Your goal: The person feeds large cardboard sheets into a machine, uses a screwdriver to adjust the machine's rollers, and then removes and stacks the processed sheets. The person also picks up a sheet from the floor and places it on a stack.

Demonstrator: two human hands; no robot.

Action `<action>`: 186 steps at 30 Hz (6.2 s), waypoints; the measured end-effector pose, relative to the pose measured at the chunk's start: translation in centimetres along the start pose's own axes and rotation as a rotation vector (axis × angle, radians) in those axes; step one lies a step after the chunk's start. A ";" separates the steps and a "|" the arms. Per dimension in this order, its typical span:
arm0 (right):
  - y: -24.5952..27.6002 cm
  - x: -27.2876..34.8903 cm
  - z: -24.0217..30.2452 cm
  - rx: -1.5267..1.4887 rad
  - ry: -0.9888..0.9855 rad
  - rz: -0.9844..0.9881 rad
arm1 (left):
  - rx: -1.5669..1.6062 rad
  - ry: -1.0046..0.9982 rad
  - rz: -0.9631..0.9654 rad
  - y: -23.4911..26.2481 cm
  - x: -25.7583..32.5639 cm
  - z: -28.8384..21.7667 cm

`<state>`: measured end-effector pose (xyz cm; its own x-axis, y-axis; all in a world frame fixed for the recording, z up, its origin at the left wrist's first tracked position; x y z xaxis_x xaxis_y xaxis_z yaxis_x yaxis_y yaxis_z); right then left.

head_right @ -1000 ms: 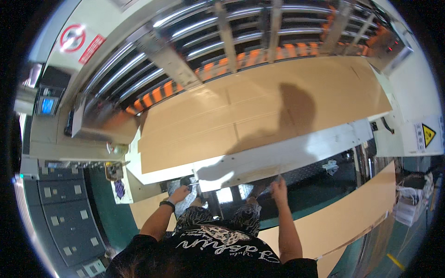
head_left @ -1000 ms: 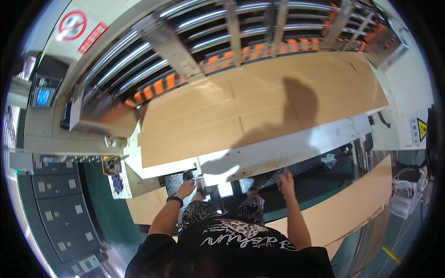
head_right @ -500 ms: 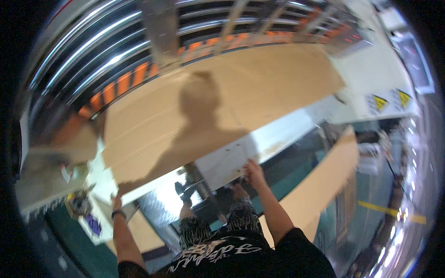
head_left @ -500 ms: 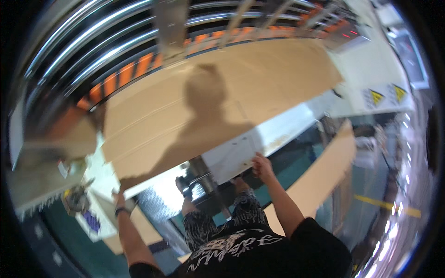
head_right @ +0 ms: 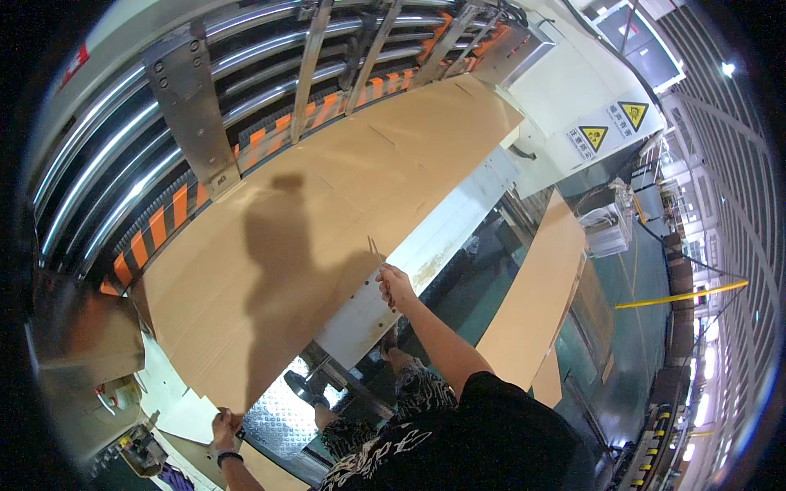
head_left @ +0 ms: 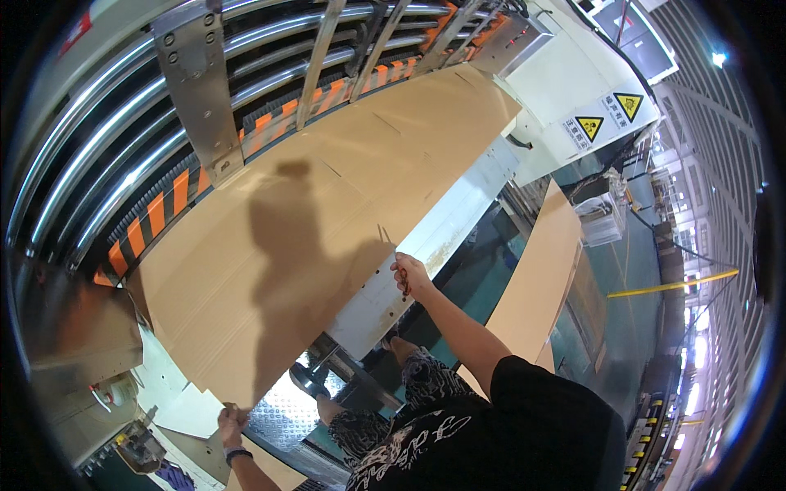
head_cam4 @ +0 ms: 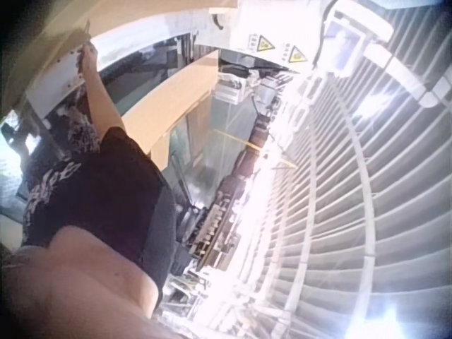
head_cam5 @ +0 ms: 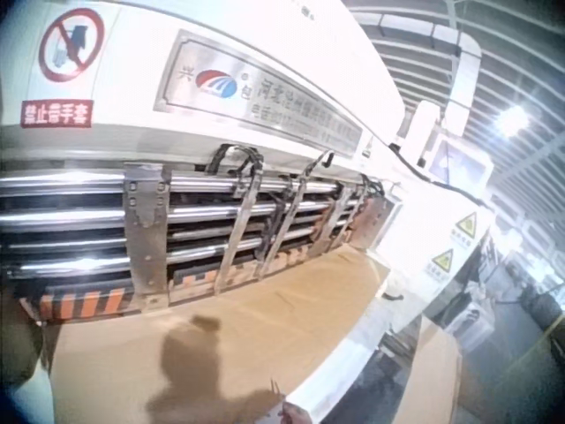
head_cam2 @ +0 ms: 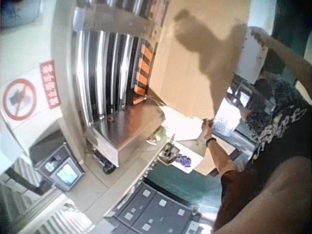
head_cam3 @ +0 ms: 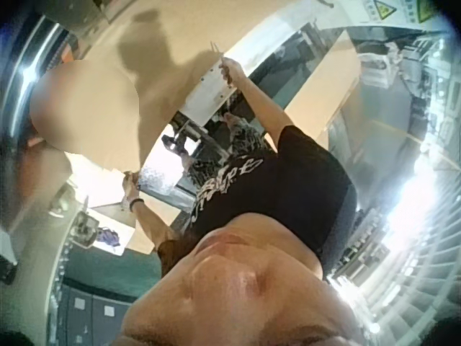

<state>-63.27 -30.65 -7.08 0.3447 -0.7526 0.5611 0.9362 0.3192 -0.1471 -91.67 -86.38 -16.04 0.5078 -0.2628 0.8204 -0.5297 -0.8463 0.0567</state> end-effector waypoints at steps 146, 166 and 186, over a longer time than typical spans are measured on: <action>23.4 -18.9 8.3 1.013 0.397 0.364 | -0.700 -0.468 -0.386 -42.2 23.8 -12.9; 17.3 -11.3 23.8 0.057 0.023 0.133 | 0.327 -1.574 1.522 -63.5 44.5 -43.6; 27.0 -26.4 22.0 0.765 -0.156 0.676 | -0.221 -1.477 0.516 -81.6 26.3 -61.2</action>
<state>-48.60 10.53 -7.95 0.7189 -0.2143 0.6612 0.2374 0.9698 0.0562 -76.62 4.14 35.73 0.3659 -0.8027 -0.4710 -0.8656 -0.4794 0.1447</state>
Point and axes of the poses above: each hand's wrist, its own x-axis away from the middle knuckle, its own y-axis out of the back of the hand, z = x × y, the point moved 3 cm from there along -x, towards the middle knuckle, and after that the axes turned 3 degrees about y, right-handed, at the moved point
